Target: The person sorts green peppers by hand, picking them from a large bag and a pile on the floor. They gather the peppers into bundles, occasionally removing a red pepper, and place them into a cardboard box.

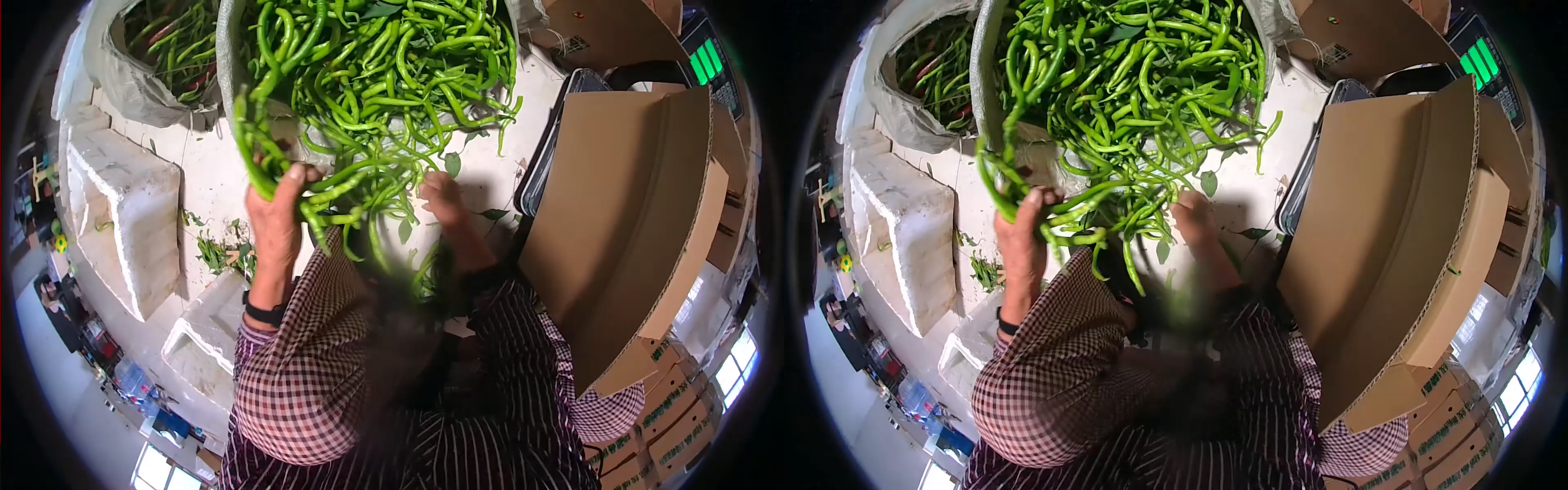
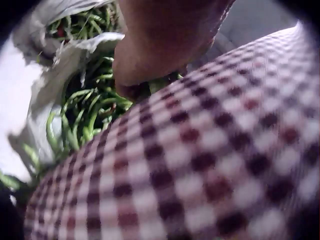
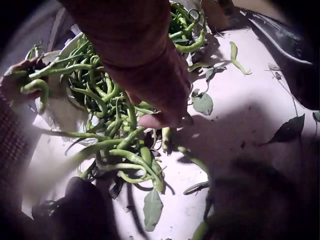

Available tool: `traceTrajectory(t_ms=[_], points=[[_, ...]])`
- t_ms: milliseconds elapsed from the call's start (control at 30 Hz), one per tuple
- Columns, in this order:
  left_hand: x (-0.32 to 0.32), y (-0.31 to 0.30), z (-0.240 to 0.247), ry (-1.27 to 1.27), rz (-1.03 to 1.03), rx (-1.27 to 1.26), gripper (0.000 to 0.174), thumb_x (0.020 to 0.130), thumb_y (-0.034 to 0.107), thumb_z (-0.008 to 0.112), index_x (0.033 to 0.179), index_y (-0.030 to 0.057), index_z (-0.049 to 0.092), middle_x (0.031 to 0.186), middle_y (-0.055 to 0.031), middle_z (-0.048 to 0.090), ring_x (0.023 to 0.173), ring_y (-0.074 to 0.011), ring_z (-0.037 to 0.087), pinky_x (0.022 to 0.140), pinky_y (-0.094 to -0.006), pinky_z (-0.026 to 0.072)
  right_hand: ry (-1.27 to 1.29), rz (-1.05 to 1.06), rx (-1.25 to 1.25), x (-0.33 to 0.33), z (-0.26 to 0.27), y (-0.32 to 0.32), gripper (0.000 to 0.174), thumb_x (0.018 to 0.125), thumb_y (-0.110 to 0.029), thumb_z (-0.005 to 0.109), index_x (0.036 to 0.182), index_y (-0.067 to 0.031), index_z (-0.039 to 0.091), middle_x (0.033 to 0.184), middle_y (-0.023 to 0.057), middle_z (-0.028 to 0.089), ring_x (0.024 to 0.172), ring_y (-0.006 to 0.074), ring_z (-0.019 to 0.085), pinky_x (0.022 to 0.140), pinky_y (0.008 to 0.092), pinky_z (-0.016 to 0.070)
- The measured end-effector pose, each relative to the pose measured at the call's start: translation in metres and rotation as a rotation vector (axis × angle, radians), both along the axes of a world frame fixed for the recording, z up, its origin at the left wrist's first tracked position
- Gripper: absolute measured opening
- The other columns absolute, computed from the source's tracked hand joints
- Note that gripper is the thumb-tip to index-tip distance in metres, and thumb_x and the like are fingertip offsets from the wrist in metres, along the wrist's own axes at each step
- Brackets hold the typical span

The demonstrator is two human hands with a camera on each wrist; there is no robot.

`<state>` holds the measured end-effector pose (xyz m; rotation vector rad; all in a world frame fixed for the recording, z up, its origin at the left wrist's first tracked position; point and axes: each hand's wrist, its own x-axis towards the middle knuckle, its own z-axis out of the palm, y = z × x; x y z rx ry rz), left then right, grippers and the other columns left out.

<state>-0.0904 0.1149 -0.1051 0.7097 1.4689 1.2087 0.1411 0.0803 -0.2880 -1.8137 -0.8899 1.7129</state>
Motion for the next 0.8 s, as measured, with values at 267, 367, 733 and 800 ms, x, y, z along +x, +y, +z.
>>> traceTrajectory(t_ms=[267,367,733,800], points=[[-0.013,-0.041,-0.057,-0.337,-0.198,-0.607,0.03,0.088,0.005,0.063,0.116,-0.0018,0.055,0.08,-0.0079,0.061,0.07,-0.0155,0.061,0.065,-0.0261,0.0539,-0.112,0.153,0.237,0.005,-0.019,-0.044,0.018,0.078,-0.018,0.062,0.073,-0.0002,0.064,0.061,0.0103,0.059,0.058,0.016,0.06,0.054,0.033,0.0484],[-0.002,-0.059,-0.063,-0.323,-0.321,-0.553,0.021,0.085,0.001,0.065,0.106,-0.0013,0.06,0.087,-0.0048,0.062,0.071,-0.0117,0.059,0.067,-0.0242,0.0507,0.168,0.0,-0.131,0.0,0.015,-0.054,0.024,0.084,-0.02,0.063,0.093,0.0021,0.065,0.078,0.0077,0.064,0.071,0.0139,0.061,0.063,0.0295,0.0494],[0.009,-0.042,-0.143,0.959,-0.814,0.169,0.049,0.066,0.012,0.071,0.111,0.0017,0.055,0.117,-0.017,0.056,0.115,-0.0378,0.047,0.099,-0.0453,0.0387,0.686,-0.316,-0.66,-0.06,0.044,-0.047,0.033,0.099,-0.012,0.046,0.128,0.0012,0.048,0.128,0.0125,0.053,0.113,0.0198,0.053,0.101,0.0336,0.0419],[0.015,-0.038,-0.134,1.071,-0.862,0.182,0.056,0.063,0.014,0.074,0.114,0.0025,0.053,0.118,-0.0156,0.055,0.116,-0.0372,0.046,0.098,-0.0463,0.0384,0.733,-0.468,-0.683,-0.075,-0.008,-0.068,0.03,0.099,-0.015,0.048,0.126,-0.0014,0.05,0.127,0.0097,0.053,0.115,0.0189,0.05,0.099,0.0302,0.0421]])
